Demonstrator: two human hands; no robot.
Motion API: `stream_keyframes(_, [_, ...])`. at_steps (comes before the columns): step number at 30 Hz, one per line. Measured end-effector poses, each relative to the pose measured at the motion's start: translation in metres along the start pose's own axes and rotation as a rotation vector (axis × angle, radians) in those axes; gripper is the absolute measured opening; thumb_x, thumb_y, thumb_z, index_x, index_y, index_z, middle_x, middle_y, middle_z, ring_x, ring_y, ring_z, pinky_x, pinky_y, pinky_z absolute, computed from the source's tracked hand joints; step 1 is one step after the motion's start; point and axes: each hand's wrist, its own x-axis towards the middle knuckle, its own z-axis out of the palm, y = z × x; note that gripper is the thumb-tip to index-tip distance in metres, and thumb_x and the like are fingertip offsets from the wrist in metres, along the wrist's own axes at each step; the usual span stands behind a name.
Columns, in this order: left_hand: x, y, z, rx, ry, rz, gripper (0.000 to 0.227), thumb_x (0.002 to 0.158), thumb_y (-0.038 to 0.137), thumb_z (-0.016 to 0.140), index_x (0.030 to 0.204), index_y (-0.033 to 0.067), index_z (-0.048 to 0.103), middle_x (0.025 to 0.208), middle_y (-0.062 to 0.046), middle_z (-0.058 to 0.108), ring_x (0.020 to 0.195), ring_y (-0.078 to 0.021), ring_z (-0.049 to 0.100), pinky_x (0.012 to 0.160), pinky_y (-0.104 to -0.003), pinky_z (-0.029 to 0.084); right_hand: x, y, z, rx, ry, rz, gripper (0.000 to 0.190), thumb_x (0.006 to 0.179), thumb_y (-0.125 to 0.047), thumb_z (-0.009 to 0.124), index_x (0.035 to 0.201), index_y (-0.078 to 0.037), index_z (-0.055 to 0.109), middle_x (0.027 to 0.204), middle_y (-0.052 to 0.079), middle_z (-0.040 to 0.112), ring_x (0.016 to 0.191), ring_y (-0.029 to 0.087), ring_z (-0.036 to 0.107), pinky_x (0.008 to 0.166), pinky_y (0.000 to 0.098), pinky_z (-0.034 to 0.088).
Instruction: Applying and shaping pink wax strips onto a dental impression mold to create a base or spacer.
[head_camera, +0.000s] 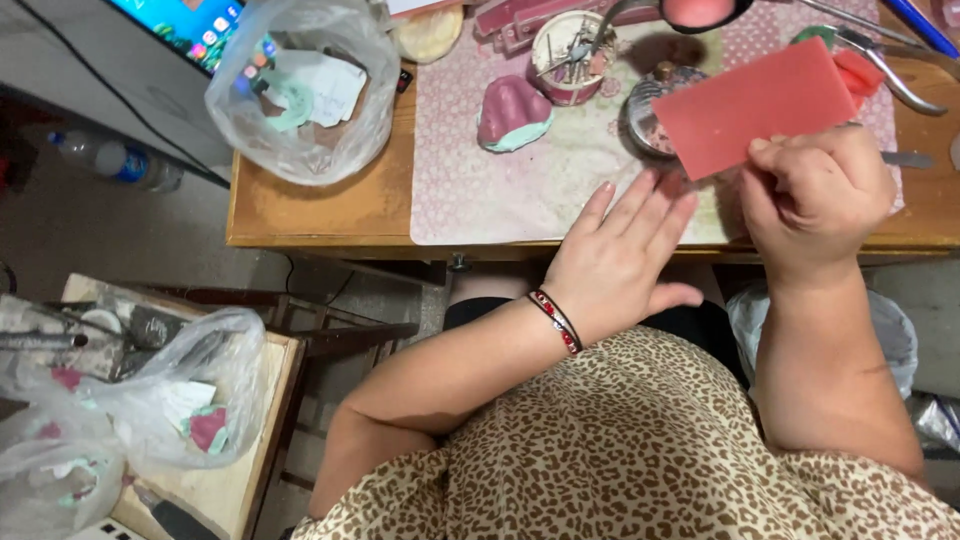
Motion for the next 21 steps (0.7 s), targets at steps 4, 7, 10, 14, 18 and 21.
stream_keyframes(4, [0.003, 0.001, -0.012, -0.005, 0.035, -0.165, 0.095, 0.085, 0.081, 0.049, 0.136, 0.0035, 0.069, 0.151, -0.015, 0.059, 0.147, -0.0278, 0.05, 0.122, -0.051, 0.039, -0.012, 0.005, -0.004, -0.009, 0.019, -0.023, 0.016, 0.105, 0.023, 0.091, 0.101, 0.016, 0.077, 0.1, 0.03, 0.07, 0.09, 0.042, 0.068, 0.085, 0.0491, 0.057])
stream_keyframes(7, [0.002, -0.009, -0.022, -0.018, -0.323, -0.332, 0.111, 0.087, 0.087, 0.025, 0.163, 0.0065, 0.028, 0.17, -0.015, 0.033, 0.161, -0.0305, 0.026, 0.131, -0.049, 0.023, -0.02, 0.008, -0.006, 0.011, -0.003, 0.004, 0.017, 0.104, 0.024, 0.091, 0.101, 0.016, 0.076, 0.103, 0.031, 0.071, 0.094, 0.043, 0.07, 0.089, 0.0494, 0.058])
stream_keyframes(10, [0.0, -0.023, -0.034, 0.044, -0.429, -0.425, 0.111, 0.087, 0.089, 0.017, 0.164, 0.0093, 0.024, 0.173, -0.009, 0.023, 0.161, -0.0241, 0.018, 0.129, -0.048, 0.015, -0.025, 0.015, -0.004, 0.014, -0.005, -0.017, 0.016, 0.105, 0.021, 0.091, 0.103, 0.015, 0.077, 0.106, 0.03, 0.073, 0.094, 0.043, 0.07, 0.09, 0.0517, 0.057])
stream_keyframes(14, [-0.018, -0.053, -0.056, 0.098, -0.501, -0.562, 0.111, 0.089, 0.088, 0.01, 0.164, 0.0061, 0.015, 0.171, -0.017, 0.018, 0.158, -0.0321, 0.015, 0.125, -0.053, 0.016, -0.029, 0.019, -0.003, 0.032, -0.001, -0.017, 0.014, 0.106, 0.025, 0.088, 0.106, 0.016, 0.077, 0.104, 0.032, 0.072, 0.099, 0.043, 0.071, 0.093, 0.051, 0.061])
stream_keyframes(18, [-0.06, -0.092, -0.07, 0.285, -0.321, -0.743, 0.107, 0.094, 0.087, 0.019, 0.16, 0.0031, 0.032, 0.165, -0.023, 0.034, 0.154, -0.039, 0.03, 0.121, -0.059, 0.026, -0.031, 0.022, -0.005, 0.031, 0.012, -0.014, 0.017, 0.107, 0.028, 0.088, 0.104, 0.016, 0.077, 0.102, 0.033, 0.07, 0.097, 0.044, 0.071, 0.091, 0.051, 0.059])
stream_keyframes(21, [-0.11, -0.117, -0.088, 0.347, -0.199, -0.837, 0.107, 0.099, 0.083, 0.029, 0.153, -0.009, 0.042, 0.158, -0.034, 0.041, 0.15, -0.0454, 0.037, 0.122, -0.053, 0.028, -0.033, 0.033, -0.014, 0.047, 0.058, 0.026, 0.018, 0.106, 0.04, 0.079, 0.108, 0.024, 0.072, 0.104, 0.039, 0.068, 0.099, 0.047, 0.068, 0.096, 0.0529, 0.061])
